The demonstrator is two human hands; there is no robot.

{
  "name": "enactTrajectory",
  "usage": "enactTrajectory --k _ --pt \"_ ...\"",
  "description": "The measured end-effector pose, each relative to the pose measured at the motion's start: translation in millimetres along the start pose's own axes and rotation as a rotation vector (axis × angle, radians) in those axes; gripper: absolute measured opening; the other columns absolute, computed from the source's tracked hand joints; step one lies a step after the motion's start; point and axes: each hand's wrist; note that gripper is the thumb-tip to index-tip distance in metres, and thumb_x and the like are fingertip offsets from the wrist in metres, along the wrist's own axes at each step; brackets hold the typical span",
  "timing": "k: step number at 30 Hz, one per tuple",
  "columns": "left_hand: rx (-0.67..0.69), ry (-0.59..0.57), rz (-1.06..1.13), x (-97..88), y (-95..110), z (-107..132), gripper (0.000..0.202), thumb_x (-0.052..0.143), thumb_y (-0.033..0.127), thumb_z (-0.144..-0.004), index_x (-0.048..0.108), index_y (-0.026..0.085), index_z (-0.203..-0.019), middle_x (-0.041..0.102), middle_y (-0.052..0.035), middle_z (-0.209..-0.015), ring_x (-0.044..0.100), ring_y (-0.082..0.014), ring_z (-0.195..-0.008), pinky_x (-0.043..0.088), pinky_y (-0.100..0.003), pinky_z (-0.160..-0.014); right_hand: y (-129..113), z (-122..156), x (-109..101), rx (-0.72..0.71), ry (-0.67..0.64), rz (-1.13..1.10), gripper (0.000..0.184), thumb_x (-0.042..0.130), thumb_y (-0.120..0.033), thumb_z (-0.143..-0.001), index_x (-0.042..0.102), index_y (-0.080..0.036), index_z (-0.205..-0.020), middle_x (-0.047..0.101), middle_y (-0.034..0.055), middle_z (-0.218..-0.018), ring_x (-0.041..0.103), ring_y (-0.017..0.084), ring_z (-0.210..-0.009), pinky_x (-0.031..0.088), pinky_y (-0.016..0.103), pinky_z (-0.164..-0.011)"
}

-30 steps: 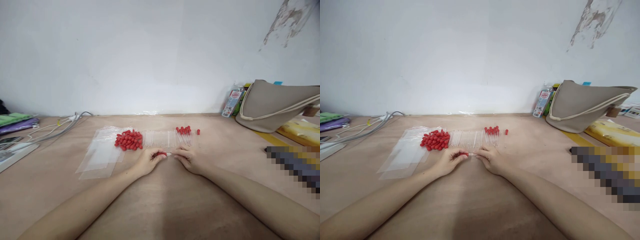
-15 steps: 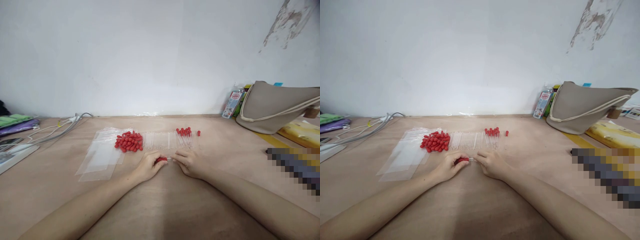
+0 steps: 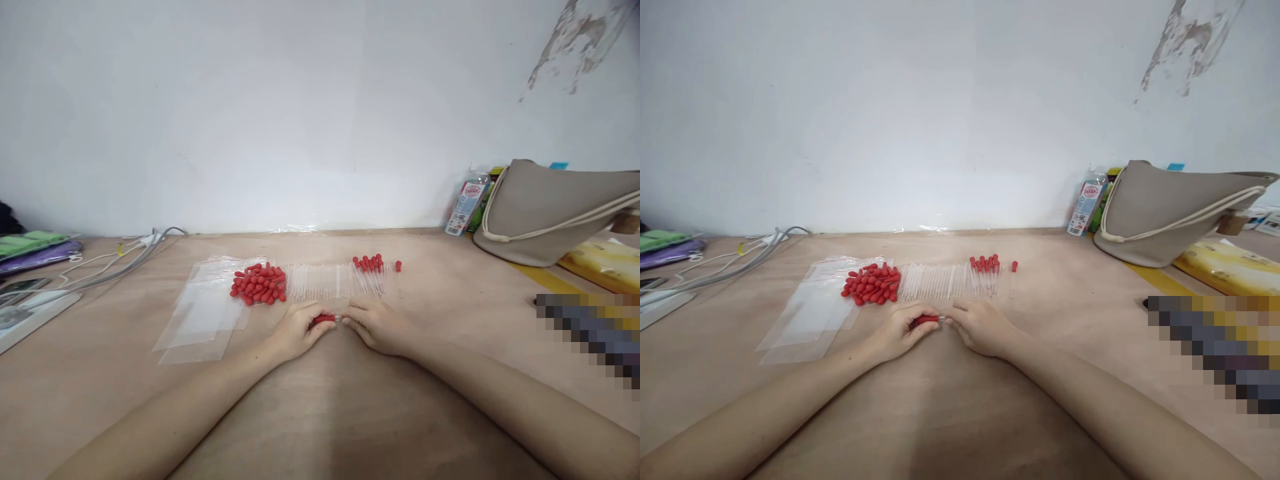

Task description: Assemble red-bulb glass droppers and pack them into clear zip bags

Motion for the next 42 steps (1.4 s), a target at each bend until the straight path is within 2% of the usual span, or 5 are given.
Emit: enactTrajectory --k 6,11,14,25,42 --pt "-0.144 0.084 -0.001 -3.1 -4 1 0.044 0.056 0.033 -0.078 0.042 0.020 -0.118 0.053 -0.0058 -0.099 0.053 -0.0145 -0.075 0.045 -0.025 -0.062 31 0 -28 0.312 0.234 0.005 0.022 0.043 -0.022 -0.084 0.064 -0.016 -0.078 0.059 0.0071 -0.077 0.052 0.016 -0.073 0.038 0.027 -0.067" --pt "-0.121 -0.017 -0.021 -2.0 -3 0 0.031 0.054 0.027 -0.079 0.050 0.021 -0.109 0.052 -0.0041 -0.097 0.052 -0.0146 -0.076 0.045 -0.028 -0.068 91 -2 -48 0.947 0.149 0.017 0.025 0.049 -0.024 -0.077 0.062 -0.011 -0.094 0.064 0.0081 -0.075 0.057 0.016 -0.068 0.039 0.024 -0.063" --pt "-0.094 -0.041 -0.027 -2.3 0 0 0.025 0.051 0.024 -0.080 0.052 0.022 -0.105 0.051 -0.0041 -0.100 0.051 -0.0141 -0.076 0.044 -0.028 -0.069 114 -4 -42 1.077 0.111 0.033 0.039 0.052 -0.026 -0.074 0.055 -0.006 -0.107 0.064 0.0116 -0.081 0.058 0.018 -0.074 0.039 0.024 -0.063" --pt "-0.045 -0.043 0.005 -1.8 -2 -1 0.016 0.050 0.021 -0.081 0.056 0.020 -0.096 0.055 -0.0050 -0.096 0.052 -0.0171 -0.088 0.043 -0.030 -0.076 120 5 -22 1.026 -0.018 0.139 0.040 0.050 -0.033 -0.072 0.052 -0.013 -0.106 0.063 0.0127 -0.090 0.058 0.021 -0.077 0.036 0.025 -0.057" --pt "-0.029 -0.033 -0.003 -1.4 -2 -1 0.012 0.049 0.022 -0.081 0.058 0.018 -0.090 0.056 -0.0048 -0.091 0.052 -0.0163 -0.083 0.043 -0.030 -0.076 105 -2 -28 0.978 -0.111 0.047 0.016 0.055 -0.024 -0.062 0.059 -0.015 -0.050 0.056 0.0020 -0.049 0.050 0.011 -0.050 0.032 0.020 -0.046"
Point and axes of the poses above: each hand's wrist, its own z-axis away from the middle knuckle, its own x-axis out of the palm, y = z × x
